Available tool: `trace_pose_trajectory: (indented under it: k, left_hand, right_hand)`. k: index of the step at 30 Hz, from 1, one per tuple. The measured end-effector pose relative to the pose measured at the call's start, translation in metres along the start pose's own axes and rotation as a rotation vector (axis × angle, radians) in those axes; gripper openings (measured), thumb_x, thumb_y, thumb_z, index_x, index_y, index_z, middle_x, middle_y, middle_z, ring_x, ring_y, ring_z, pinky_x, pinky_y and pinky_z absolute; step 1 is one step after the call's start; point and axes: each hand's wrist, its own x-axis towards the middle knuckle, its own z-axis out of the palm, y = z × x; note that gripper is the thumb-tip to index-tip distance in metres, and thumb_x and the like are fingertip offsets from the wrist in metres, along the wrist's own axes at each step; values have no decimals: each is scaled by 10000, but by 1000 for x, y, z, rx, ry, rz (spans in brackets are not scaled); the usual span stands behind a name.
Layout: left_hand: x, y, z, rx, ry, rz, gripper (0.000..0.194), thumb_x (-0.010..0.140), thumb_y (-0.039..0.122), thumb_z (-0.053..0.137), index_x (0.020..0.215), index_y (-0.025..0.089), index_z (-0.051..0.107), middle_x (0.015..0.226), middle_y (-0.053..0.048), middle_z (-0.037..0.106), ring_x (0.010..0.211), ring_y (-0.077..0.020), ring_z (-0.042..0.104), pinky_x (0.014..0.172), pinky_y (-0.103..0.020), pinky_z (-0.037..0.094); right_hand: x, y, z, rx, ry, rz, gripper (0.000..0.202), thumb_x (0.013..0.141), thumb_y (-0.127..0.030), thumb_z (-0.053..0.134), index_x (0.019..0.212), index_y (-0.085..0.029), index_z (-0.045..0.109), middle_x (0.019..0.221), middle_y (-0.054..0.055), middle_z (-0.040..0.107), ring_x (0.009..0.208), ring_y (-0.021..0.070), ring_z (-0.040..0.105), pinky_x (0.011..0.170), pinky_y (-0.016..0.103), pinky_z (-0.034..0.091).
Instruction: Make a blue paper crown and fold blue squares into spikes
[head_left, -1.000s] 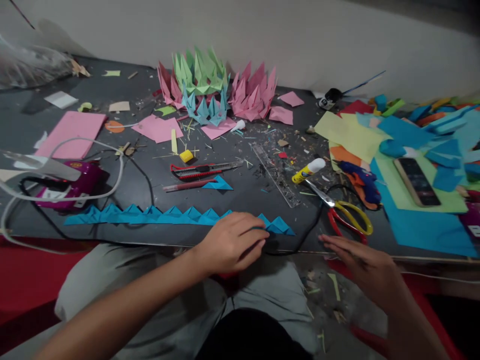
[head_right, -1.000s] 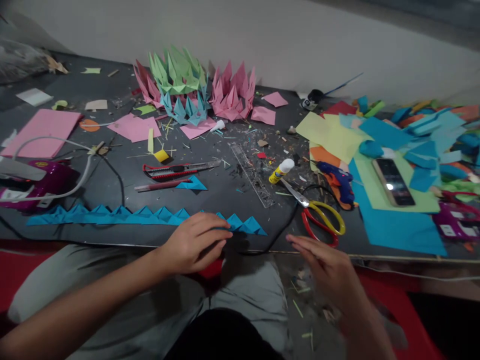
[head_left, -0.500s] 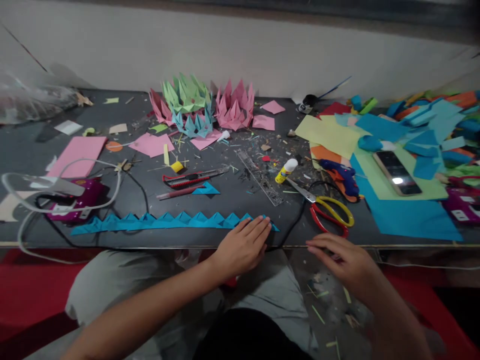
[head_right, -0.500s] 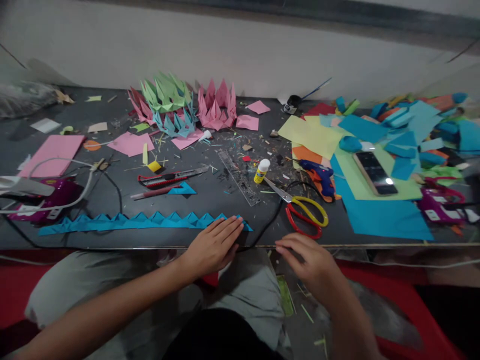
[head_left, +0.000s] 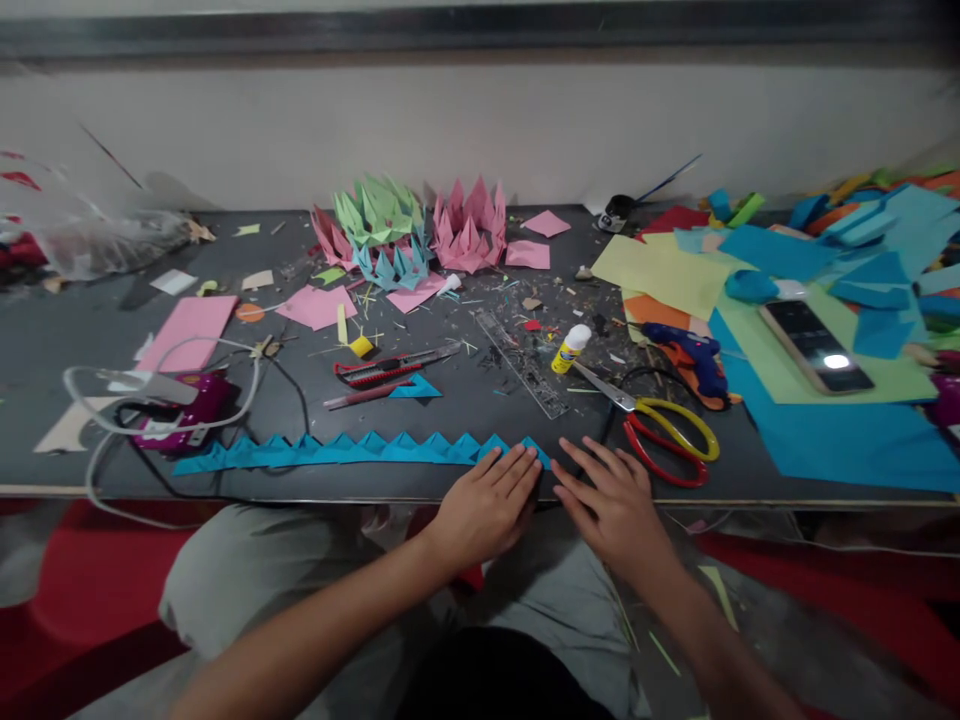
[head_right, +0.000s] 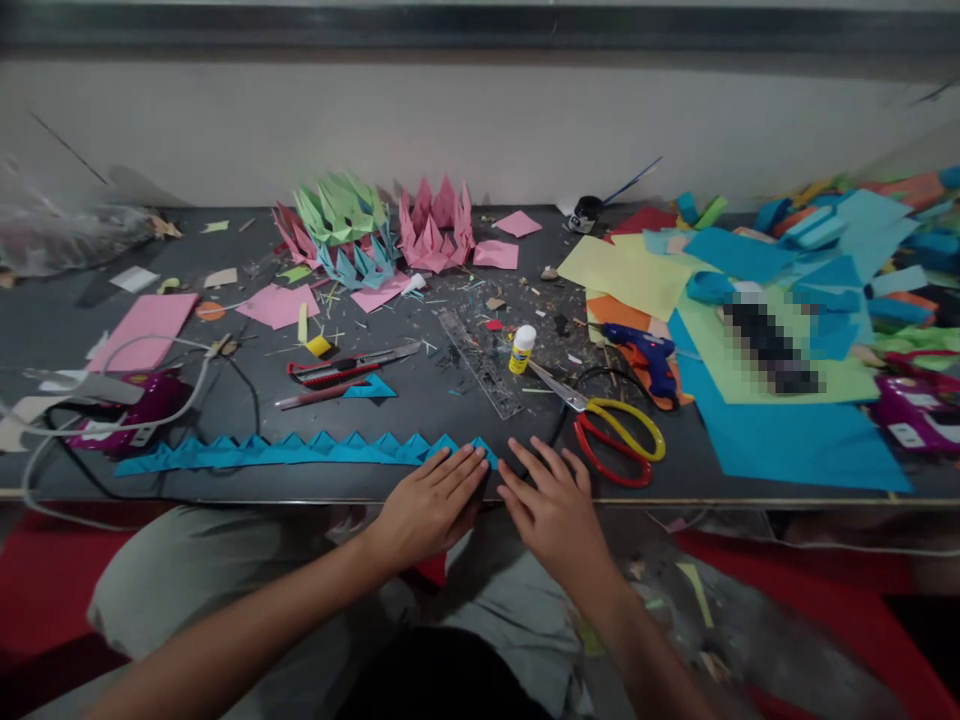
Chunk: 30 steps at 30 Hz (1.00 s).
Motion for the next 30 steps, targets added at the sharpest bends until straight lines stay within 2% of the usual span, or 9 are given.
trace_pose_trajectory:
  k: [11,15,17,19,21,22,23,26,30]
  left_hand:
    - [-3,-1,0,-15,-23,-13,430,879,231,376,1285,92,412,1342,-120,435,1267,-224,371,1042,-404,326]
    - [-2,-2,0,52,9,-2,408,890,241,358,1262,93,436,1321,-101,469,1250,-212,399,1027,-387,348]
    - [-2,-2,-1,85,23,3,400,898,265,351,1250,101,449,1315,-87,478,1240,-209,413,1017,-379,361]
    - [-1,-2,-2,103,31,-3,416,900,308,354,1247,100,450,1312,-85,482,1233,-208,422,1011,-368,371]
    - [0,-1,-4,110,41,-26,443,896,345,366,1248,89,445,1309,-96,484,1224,-208,434,1008,-358,376]
    - [0,-1,-5,111,48,-40,450,894,355,373,1246,85,446,1306,-100,487,1217,-210,442,1006,-355,378]
    - [1,-1,-5,111,53,-52,451,892,360,381,1242,84,450,1303,-102,490,1211,-212,449,1004,-356,381]
    - [3,-1,-5,98,70,-84,390,888,328,412,1200,108,491,1272,-87,525,1177,-211,481,986,-359,399]
    - [9,-5,-5,79,89,-107,259,878,204,446,1109,161,554,1188,-41,593,1088,-181,544,924,-322,444]
  right_hand:
    - [-1,-2,-6,-3,81,-2,189,840,-277,506,907,-247,680,1111,55,647,1058,268,540,900,517,314]
    - [6,8,-10,93,66,10,210,852,-292,483,792,-237,676,1053,45,661,1010,239,561,898,469,359]
    - [20,18,-13,120,85,4,233,867,-293,453,829,-217,670,1017,65,661,959,218,579,854,399,413]
    - [41,30,-16,53,120,-39,270,876,-259,429,1045,-180,625,975,89,659,901,210,590,787,343,444]
    - [65,42,-16,-98,75,-105,372,866,-178,414,1222,-153,520,929,92,661,836,211,592,721,328,444]
    - [77,48,-16,-181,6,-141,423,851,-135,412,1269,-156,477,922,91,658,810,216,587,701,331,439]
    - [87,53,-15,-255,-50,-162,474,831,-95,414,1299,-160,445,929,94,652,786,219,581,679,333,433]
    - [112,67,-10,-399,-112,-201,532,809,-50,411,1319,-201,423,908,100,642,787,224,569,638,325,412]
    - [123,78,-8,-405,-115,-292,429,829,-98,441,1246,-178,505,824,88,643,797,222,566,635,312,399]
